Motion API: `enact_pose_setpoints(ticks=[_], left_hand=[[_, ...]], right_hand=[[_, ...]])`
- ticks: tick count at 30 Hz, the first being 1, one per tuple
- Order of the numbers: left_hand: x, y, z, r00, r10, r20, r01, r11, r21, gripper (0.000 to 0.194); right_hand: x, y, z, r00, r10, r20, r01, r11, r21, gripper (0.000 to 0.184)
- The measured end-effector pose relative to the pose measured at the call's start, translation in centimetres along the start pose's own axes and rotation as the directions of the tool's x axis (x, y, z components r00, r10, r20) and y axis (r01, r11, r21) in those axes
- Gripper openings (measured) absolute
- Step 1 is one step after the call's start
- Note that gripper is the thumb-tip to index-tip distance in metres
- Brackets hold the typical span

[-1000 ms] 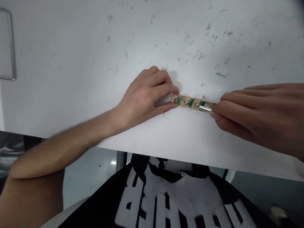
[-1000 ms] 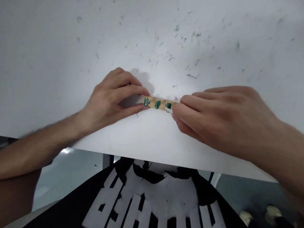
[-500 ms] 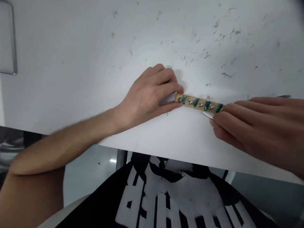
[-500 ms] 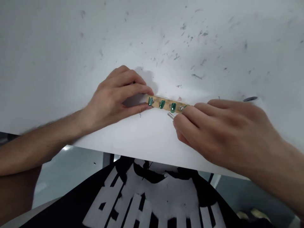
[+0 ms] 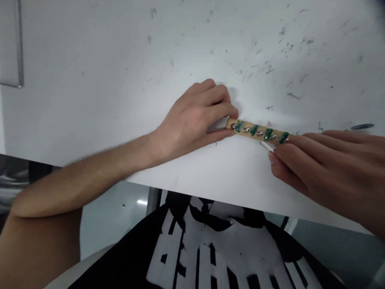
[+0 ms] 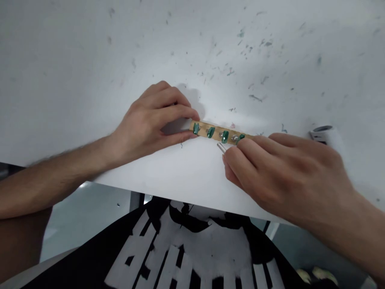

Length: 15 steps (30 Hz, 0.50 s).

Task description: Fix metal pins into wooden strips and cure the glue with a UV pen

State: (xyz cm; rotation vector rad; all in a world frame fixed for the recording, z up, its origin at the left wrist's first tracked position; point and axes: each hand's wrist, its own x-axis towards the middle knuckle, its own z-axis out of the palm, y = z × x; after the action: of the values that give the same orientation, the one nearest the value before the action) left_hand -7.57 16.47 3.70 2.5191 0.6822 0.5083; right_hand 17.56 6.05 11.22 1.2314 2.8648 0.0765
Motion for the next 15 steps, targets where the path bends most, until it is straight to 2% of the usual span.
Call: enact_pose_setpoints(ticks=[15], left_hand=[[-0.10,0.00,0.13,1.000,0.013,-0.016,-0.013,0.999,0.035,0.021]], right_hand=[[0.11,0.22,0.22,0.999,-0.021,-0.030,0.020,0.999,-0.026,0.031]])
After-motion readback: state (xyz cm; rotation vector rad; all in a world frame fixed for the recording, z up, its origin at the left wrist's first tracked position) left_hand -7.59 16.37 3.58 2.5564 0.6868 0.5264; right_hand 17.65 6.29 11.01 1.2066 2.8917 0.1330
